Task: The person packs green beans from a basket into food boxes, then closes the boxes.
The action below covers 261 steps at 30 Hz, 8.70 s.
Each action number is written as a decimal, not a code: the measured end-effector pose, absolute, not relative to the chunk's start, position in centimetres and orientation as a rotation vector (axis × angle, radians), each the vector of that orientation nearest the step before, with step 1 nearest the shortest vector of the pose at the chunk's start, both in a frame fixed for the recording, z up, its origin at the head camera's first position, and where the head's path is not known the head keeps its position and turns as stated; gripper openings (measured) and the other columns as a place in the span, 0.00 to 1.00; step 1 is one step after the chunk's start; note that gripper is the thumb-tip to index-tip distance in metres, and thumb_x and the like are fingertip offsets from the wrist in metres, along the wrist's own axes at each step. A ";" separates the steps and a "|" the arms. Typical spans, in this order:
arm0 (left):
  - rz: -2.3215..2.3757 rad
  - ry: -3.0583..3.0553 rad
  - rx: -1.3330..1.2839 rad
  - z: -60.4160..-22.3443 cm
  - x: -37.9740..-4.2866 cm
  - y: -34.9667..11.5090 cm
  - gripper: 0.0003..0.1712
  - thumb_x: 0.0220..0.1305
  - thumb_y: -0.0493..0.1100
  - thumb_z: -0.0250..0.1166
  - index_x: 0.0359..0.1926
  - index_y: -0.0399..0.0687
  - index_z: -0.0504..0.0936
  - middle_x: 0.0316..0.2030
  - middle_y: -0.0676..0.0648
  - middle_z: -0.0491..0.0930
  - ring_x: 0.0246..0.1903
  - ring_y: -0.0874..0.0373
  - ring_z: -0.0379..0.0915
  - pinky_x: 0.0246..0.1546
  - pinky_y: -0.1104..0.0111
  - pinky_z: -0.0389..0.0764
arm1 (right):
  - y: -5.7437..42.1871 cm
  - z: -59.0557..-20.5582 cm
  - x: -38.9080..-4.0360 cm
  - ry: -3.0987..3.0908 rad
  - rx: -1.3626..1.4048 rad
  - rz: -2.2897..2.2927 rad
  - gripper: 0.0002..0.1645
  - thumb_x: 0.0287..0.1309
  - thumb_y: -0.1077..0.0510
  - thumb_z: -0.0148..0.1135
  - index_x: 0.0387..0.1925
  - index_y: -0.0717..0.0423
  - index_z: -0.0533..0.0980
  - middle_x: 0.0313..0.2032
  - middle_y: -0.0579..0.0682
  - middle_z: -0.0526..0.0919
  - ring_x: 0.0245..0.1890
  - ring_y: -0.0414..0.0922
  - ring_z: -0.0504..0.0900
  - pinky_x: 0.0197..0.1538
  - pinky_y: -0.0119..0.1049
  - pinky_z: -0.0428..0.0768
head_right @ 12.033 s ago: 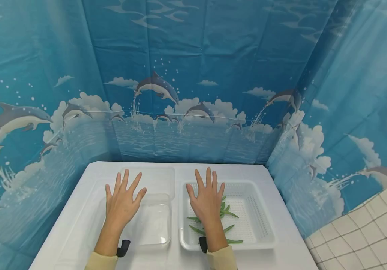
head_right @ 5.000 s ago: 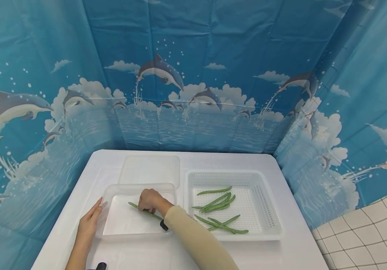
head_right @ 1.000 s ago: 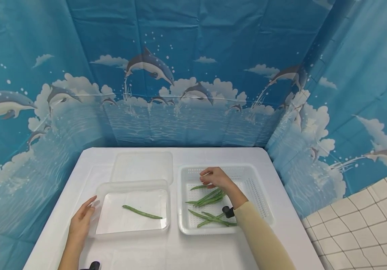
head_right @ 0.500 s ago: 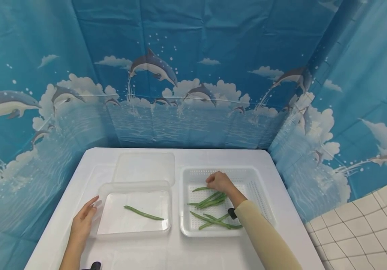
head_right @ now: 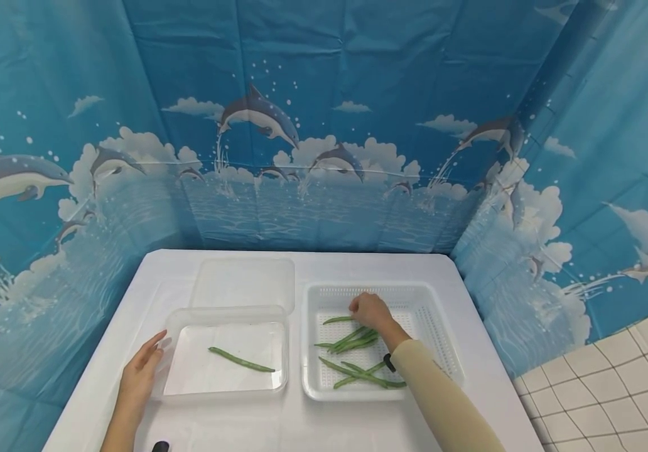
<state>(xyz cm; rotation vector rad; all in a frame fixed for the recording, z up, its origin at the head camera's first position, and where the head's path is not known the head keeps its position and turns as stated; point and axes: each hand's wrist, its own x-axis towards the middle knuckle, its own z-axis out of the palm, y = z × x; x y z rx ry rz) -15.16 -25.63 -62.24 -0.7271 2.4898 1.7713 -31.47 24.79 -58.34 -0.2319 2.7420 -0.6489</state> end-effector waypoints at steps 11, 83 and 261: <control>1.743 2.491 -0.720 -62.5 -15.2 -25.7 0.30 0.84 0.57 0.49 0.81 0.61 0.65 0.84 0.42 0.55 0.84 0.34 0.48 0.79 0.30 0.55 | 24.9 -59.5 -30.6 2.817 -0.289 -0.584 0.11 0.67 0.68 0.66 0.45 0.56 0.89 0.45 0.53 0.91 0.46 0.52 0.89 0.47 0.48 0.90; 1.775 2.481 -0.691 -62.7 -15.3 -25.7 0.30 0.85 0.56 0.48 0.82 0.61 0.63 0.85 0.43 0.53 0.85 0.36 0.45 0.79 0.30 0.54 | 14.4 -52.1 -29.8 1.918 -0.408 -1.625 0.20 0.74 0.59 0.65 0.62 0.62 0.80 0.54 0.59 0.85 0.48 0.51 0.89 0.56 0.54 0.91; 1.812 2.496 -0.686 -62.6 -15.0 -25.5 0.30 0.85 0.56 0.48 0.81 0.61 0.64 0.84 0.43 0.56 0.84 0.35 0.47 0.79 0.30 0.54 | 27.4 -58.5 -29.4 2.394 -0.656 -0.910 0.11 0.78 0.56 0.59 0.48 0.50 0.86 0.47 0.49 0.90 0.48 0.49 0.88 0.48 0.40 0.88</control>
